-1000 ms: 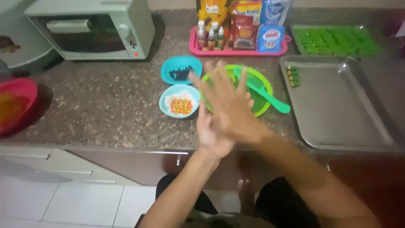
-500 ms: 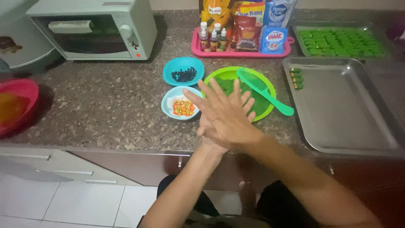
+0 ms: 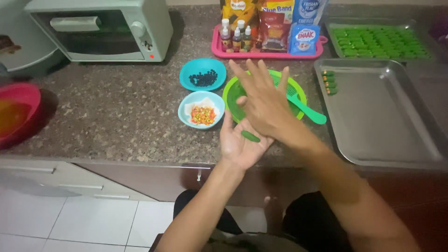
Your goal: Shaping green dough into textured leaf-like pastries using a plastic comb and placing them on a tray
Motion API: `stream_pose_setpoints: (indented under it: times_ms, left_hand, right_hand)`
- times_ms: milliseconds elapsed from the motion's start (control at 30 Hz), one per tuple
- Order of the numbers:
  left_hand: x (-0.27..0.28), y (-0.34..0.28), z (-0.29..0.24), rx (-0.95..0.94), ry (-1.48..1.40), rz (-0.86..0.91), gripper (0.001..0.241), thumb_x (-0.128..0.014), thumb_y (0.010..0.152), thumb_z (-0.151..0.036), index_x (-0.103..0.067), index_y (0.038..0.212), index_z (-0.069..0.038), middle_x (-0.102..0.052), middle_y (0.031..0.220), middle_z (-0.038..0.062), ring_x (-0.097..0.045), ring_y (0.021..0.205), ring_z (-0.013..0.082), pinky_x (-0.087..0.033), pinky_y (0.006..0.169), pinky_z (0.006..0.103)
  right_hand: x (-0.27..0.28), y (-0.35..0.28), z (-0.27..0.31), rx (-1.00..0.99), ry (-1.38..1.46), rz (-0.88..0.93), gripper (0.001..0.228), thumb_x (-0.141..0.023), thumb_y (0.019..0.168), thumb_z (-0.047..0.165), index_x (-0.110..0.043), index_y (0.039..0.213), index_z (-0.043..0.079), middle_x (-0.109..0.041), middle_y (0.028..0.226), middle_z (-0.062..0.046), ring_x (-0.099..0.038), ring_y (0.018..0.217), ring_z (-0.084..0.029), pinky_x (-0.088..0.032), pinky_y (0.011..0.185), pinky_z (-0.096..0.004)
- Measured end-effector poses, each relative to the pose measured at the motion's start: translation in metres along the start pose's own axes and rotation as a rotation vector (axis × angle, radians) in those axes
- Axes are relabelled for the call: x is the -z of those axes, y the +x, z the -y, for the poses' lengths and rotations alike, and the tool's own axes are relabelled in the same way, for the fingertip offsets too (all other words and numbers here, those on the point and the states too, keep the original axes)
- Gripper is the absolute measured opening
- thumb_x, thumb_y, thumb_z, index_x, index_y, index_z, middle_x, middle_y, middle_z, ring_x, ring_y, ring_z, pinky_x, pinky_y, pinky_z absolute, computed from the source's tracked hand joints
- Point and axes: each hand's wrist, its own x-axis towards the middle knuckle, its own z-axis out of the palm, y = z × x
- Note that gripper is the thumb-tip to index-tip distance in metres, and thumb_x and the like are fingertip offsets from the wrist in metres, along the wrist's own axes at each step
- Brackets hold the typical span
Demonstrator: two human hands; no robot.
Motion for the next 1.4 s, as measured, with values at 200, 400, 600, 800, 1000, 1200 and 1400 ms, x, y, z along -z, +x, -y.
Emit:
stream_pose_setpoints:
  times_ms: [200,400,600,800,1000,1200,1400]
  left_hand:
    - [-0.053,-0.015,0.006,-0.008,0.144,0.044,0.069,-0.045,0.095,-0.081,-0.072,0.129,-0.027,-0.07,0.133,0.001,-0.065,0.122,0.0228,-0.051,0.107,0.0467]
    - [0.003,-0.004,0.001,-0.056,0.063,0.034,0.072,-0.042,0.098,-0.072,-0.063,0.138,-0.016,-0.064,0.139,0.012,-0.061,0.127,0.0341,-0.047,0.108,0.0543]
    - [0.02,0.014,-0.028,-0.158,0.069,0.18,0.047,-0.038,0.11,-0.041,-0.056,0.139,-0.009,-0.067,0.131,0.014,-0.063,0.123,0.0318,-0.052,0.103,0.0483]
    - [0.0,0.008,-0.037,-0.313,0.321,0.166,0.061,-0.038,0.111,-0.039,-0.019,0.162,-0.012,-0.018,0.169,0.018,-0.036,0.147,0.0385,-0.044,0.114,0.0537]
    - [-0.011,0.006,-0.031,-0.365,0.417,0.127,0.072,-0.036,0.108,-0.055,-0.015,0.164,-0.014,-0.013,0.17,0.018,-0.024,0.152,0.04,-0.035,0.12,0.0543]
    - [-0.004,0.004,-0.044,-0.363,0.352,0.071,0.071,-0.036,0.103,-0.062,-0.025,0.163,-0.023,-0.024,0.168,0.012,-0.028,0.151,0.0382,-0.033,0.121,0.0519]
    - [-0.007,-0.008,-0.039,-0.376,0.449,-0.083,0.058,-0.04,0.103,-0.047,-0.04,0.157,-0.024,-0.042,0.158,0.012,-0.04,0.144,0.0366,-0.036,0.117,0.0511]
  right_hand:
    - [-0.002,-0.018,0.031,0.208,-0.035,0.064,0.098,-0.072,0.083,0.027,-0.022,0.167,0.026,-0.04,0.154,-0.028,-0.033,0.145,-0.052,-0.005,0.103,-0.09]
    - [0.003,-0.007,0.008,0.125,-0.144,-0.172,0.101,0.001,0.088,0.087,-0.021,0.168,0.029,-0.044,0.156,-0.026,-0.03,0.151,-0.052,0.004,0.105,-0.086]
    - [0.023,-0.028,-0.006,0.125,-0.009,-0.272,0.03,-0.054,0.104,0.039,-0.073,0.126,0.031,-0.068,0.096,-0.001,-0.066,0.102,-0.029,-0.042,0.099,-0.054]
    - [-0.015,-0.054,0.008,0.096,-0.081,-0.188,0.037,-0.063,0.094,0.052,-0.073,0.124,0.033,-0.065,0.109,0.001,-0.059,0.11,-0.027,-0.04,0.099,-0.051]
    - [-0.03,-0.052,0.016,0.084,0.003,-0.234,0.022,-0.071,0.09,0.047,-0.075,0.107,0.034,-0.066,0.104,0.006,-0.06,0.108,-0.021,-0.039,0.097,-0.046]
    - [-0.001,-0.008,-0.031,-0.148,0.231,-0.171,0.019,-0.076,0.09,0.032,-0.074,0.107,0.026,-0.074,0.098,-0.001,-0.07,0.102,-0.029,-0.052,0.088,-0.048]
    - [-0.029,0.025,-0.128,-0.534,-0.001,-0.21,0.02,-0.07,0.096,0.036,-0.063,0.11,0.025,-0.073,0.094,-0.009,-0.072,0.1,-0.039,-0.052,0.085,-0.058]
